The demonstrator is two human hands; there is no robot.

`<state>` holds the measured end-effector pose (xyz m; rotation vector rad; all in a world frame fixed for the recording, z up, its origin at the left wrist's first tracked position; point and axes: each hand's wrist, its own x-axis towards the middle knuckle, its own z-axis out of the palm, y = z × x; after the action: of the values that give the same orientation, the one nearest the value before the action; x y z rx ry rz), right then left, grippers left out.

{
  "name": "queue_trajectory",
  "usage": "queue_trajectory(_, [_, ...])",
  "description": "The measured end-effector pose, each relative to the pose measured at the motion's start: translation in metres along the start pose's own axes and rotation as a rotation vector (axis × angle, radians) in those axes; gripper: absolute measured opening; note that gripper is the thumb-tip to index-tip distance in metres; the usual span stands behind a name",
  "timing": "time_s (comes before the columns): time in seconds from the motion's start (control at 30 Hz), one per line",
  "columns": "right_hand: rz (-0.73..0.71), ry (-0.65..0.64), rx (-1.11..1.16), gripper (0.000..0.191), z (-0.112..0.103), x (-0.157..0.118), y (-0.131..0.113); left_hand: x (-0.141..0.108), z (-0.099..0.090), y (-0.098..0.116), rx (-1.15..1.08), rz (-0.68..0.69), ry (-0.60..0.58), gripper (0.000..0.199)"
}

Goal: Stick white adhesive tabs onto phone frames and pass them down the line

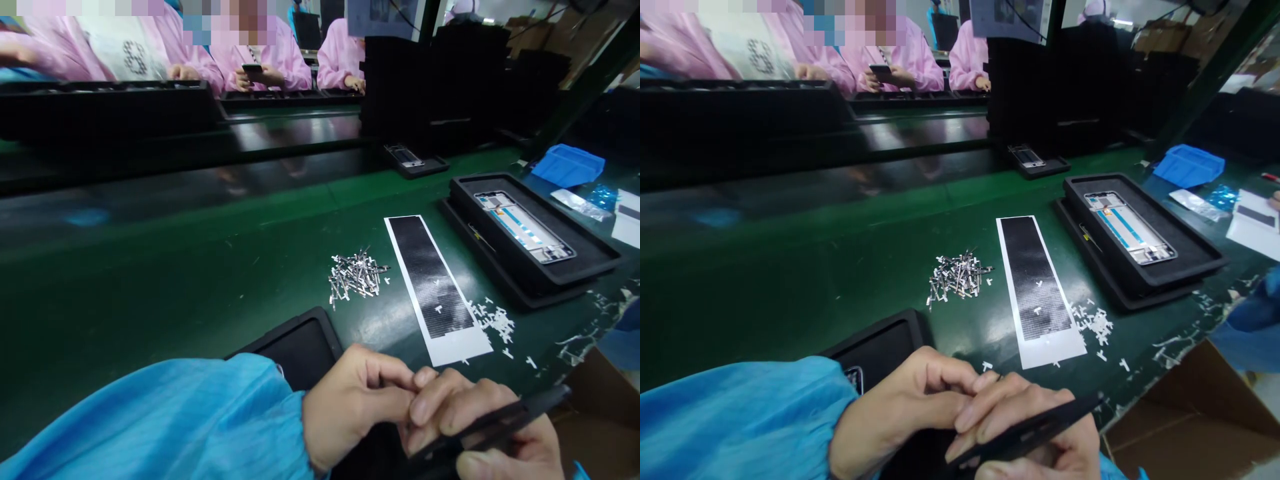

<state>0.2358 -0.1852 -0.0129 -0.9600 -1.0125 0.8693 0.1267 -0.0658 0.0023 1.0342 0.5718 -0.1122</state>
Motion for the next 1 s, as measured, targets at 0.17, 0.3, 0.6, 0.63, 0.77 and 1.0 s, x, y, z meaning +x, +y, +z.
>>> queue_trajectory(0.17, [-0.126,0.110,-0.151,0.014,-0.018,-0.010,-0.004,-0.010,-0.009,-0.002,0.687,0.388,0.169,0.019])
queue_trajectory(0.3, [-0.101,0.361,-0.224,0.012,-0.022,-0.014,0.000,-0.007,-0.019,-0.022,1.314,1.226,0.414,0.034])
queue_trajectory(0.6, [-0.048,0.374,-0.255,0.018,-0.013,-0.008,0.004,-0.001,-0.028,-0.042,1.553,1.325,0.431,0.039])
queue_trajectory(0.63, [-0.046,0.369,-0.257,0.018,-0.013,-0.010,0.003,-0.002,-0.028,-0.043,1.543,1.311,0.431,0.039])
queue_trajectory(0.77, [-0.034,0.317,-0.236,0.017,-0.012,-0.013,0.000,-0.002,-0.028,-0.045,1.513,1.308,0.384,0.034])
queue_trajectory(1.0, [-0.008,0.302,-0.241,0.015,-0.009,-0.009,0.001,-0.003,-0.027,-0.044,1.512,1.318,0.386,0.033])
